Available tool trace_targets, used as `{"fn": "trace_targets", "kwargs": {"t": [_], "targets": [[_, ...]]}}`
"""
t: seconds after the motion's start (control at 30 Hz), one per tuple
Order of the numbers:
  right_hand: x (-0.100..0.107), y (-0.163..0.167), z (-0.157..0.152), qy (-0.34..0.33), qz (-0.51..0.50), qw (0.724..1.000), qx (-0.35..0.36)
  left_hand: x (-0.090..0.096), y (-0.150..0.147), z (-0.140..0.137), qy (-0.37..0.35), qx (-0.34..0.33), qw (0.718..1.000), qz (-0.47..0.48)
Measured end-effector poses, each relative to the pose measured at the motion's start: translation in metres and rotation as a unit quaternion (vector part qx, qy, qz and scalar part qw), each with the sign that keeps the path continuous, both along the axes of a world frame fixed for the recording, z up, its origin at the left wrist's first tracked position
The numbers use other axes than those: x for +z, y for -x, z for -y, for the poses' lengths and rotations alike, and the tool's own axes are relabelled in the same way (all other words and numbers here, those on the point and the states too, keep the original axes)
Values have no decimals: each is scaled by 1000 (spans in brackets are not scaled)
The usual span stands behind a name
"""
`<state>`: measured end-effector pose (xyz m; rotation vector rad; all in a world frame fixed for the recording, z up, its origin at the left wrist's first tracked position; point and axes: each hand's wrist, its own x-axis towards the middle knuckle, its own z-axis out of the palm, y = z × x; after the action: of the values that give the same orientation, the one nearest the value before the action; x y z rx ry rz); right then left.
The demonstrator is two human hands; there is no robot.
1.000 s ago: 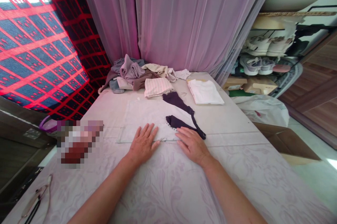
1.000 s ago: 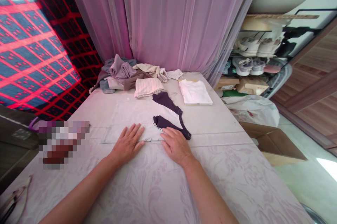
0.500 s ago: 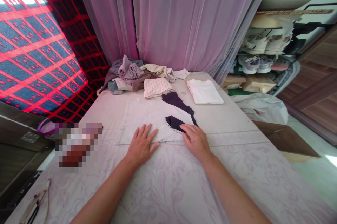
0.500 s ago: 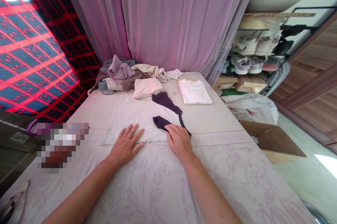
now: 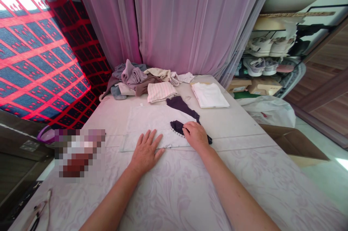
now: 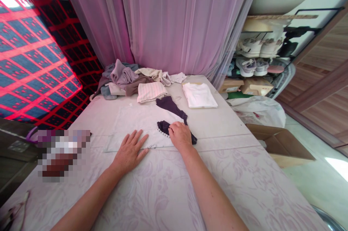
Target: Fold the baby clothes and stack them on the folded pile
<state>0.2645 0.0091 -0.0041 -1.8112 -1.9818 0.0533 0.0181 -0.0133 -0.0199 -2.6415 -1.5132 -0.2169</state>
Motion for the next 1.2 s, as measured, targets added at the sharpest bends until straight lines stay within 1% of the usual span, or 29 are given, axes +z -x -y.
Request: {"fn": "trace_targets", "kwargs": {"t": [0.1, 0.23, 0.3, 0.33, 0.37, 0.43, 0.5, 0.53, 0.57, 0.6, 0.67, 0.77, 0.83, 0.87, 0.93, 0.97, 1.0, 1.13, 1.2], "targets": [[0, -8, -10, 2, -33, 997, -64, 0, 0, 0, 1, 0, 1000, -2], [5, -24, -24, -11, -77, 985, -154, 0, 0, 0, 0, 2, 1000, -1], [10, -27, -26, -33, -91, 980, -175, 0, 0, 0, -1, 0, 1000, 1], [12, -27, -25, -49, -93, 979, -172, 0, 0, 0, -1, -1, 1000, 1], [13, -25, -22, -67, -93, 981, -157, 1, 0, 1, -1, -1, 1000, 1], [13, -18, -15, -85, -84, 989, -85, 1, 0, 1, 0, 0, 1000, -1], [10, -10, -6, -67, -55, 996, 8, 1, 0, 1, 0, 1, 1000, -3], [7, -7, -3, -49, -35, 997, 42, 1, 0, 1, -1, 1, 1000, -3], [4, -5, -1, -32, -16, 997, 61, 1, -1, 1, -2, 1, 1000, -3], [1, -4, 1, -20, -1, 998, 66, 1, -1, 1, -3, 1, 1000, -2], [-2, -6, 0, -13, 3, 999, 37, 1, -1, 1, -4, 1, 1000, -1], [1, -13, -7, -8, -13, 997, -74, 1, 0, 1, -4, 0, 1000, 1], [7, -18, -15, 24, -14, 988, -150, 1, 0, 1, -5, -2, 1000, 3], [10, -20, -19, 52, -17, 984, -172, 1, 0, 1, -6, -3, 1000, 3], [16, -23, -27, 118, -35, 975, -186, 0, 0, 1, -12, -5, 1000, 4], [18, -24, -30, 142, -46, 971, -186, 0, 0, 1, -16, -4, 1000, 3], [20, -24, -32, 152, -53, 969, -185, 0, 0, 1, -19, -4, 1000, 3], [20, -25, -35, 102, -43, 976, -187, -1, 0, 0, -19, -2, 1000, -3], [17, -25, -32, 95, -36, 977, -187, -1, 0, 0, -13, 0, 1000, -5]]}}
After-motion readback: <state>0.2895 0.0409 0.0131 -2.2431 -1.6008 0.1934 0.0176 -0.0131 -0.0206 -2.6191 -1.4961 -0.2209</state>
